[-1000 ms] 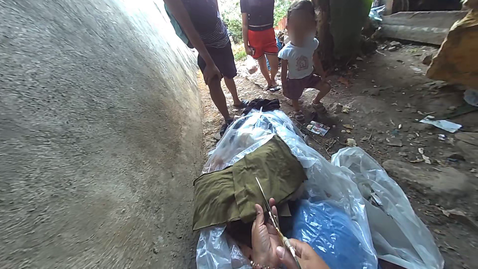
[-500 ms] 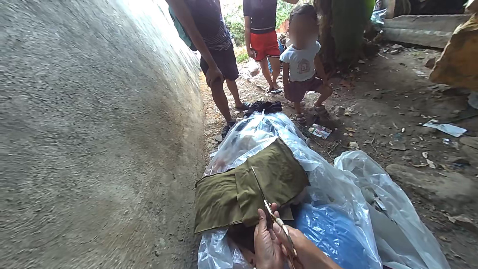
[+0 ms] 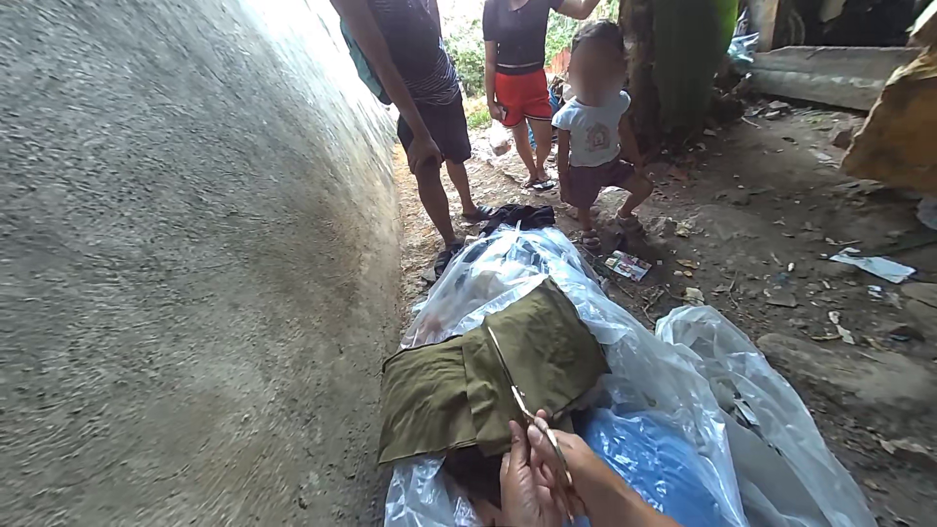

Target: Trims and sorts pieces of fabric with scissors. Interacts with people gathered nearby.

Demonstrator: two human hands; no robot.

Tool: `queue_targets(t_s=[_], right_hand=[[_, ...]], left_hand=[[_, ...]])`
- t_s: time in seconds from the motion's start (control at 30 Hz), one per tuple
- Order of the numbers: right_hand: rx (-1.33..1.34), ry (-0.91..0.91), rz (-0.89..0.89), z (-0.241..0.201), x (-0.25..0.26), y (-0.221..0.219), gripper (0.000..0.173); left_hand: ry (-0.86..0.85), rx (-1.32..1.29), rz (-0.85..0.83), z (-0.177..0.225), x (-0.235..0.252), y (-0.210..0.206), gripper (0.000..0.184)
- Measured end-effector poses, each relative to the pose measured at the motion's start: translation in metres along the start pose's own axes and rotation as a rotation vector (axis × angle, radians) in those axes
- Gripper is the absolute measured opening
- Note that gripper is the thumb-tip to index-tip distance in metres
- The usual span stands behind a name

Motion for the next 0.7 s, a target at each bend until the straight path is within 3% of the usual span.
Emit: queue_targets(t_s=[0.2,0.37,0.47,0.53,0.7], right_hand=[[0.017,-0.027,0.047,-0.022,0.005,-0.003,0.034],[0.033,0.052,0.101,-0.013,0.010,-0.001,0.014],[0.040,0.036,0.095,-0.018,0.013,0.002,0.013],[0.026,0.009,0.067,-0.020,0.018,0.005,0.016],[0.050,-0.064,0.022,-0.039,0.029,0.003,0.042]], left_hand=[[-0.018,0.011,0.041,0.002,-0.007,-0.008,0.038],[-0.050,-0.025,0.061,0.000,-0.008,-0.008,0.033],[-0.070,-0.018,0.075,-0.001,-0.005,-0.006,0.030],[-0.067,-0.014,0.071,0.000,-0.004,-0.004,0.031],[-0.068,0.019,0.034,0.001,-0.003,-0.005,0.034]])
Point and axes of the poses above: each hand's wrist, its own x-axis towards the middle knuckle, its own y-axis out of the back of the hand, z = x × y, the point moved 1 cm from there along x, towards the middle knuckle, and after that the axes turned 7 degrees about -x, right-handed, at the moved point
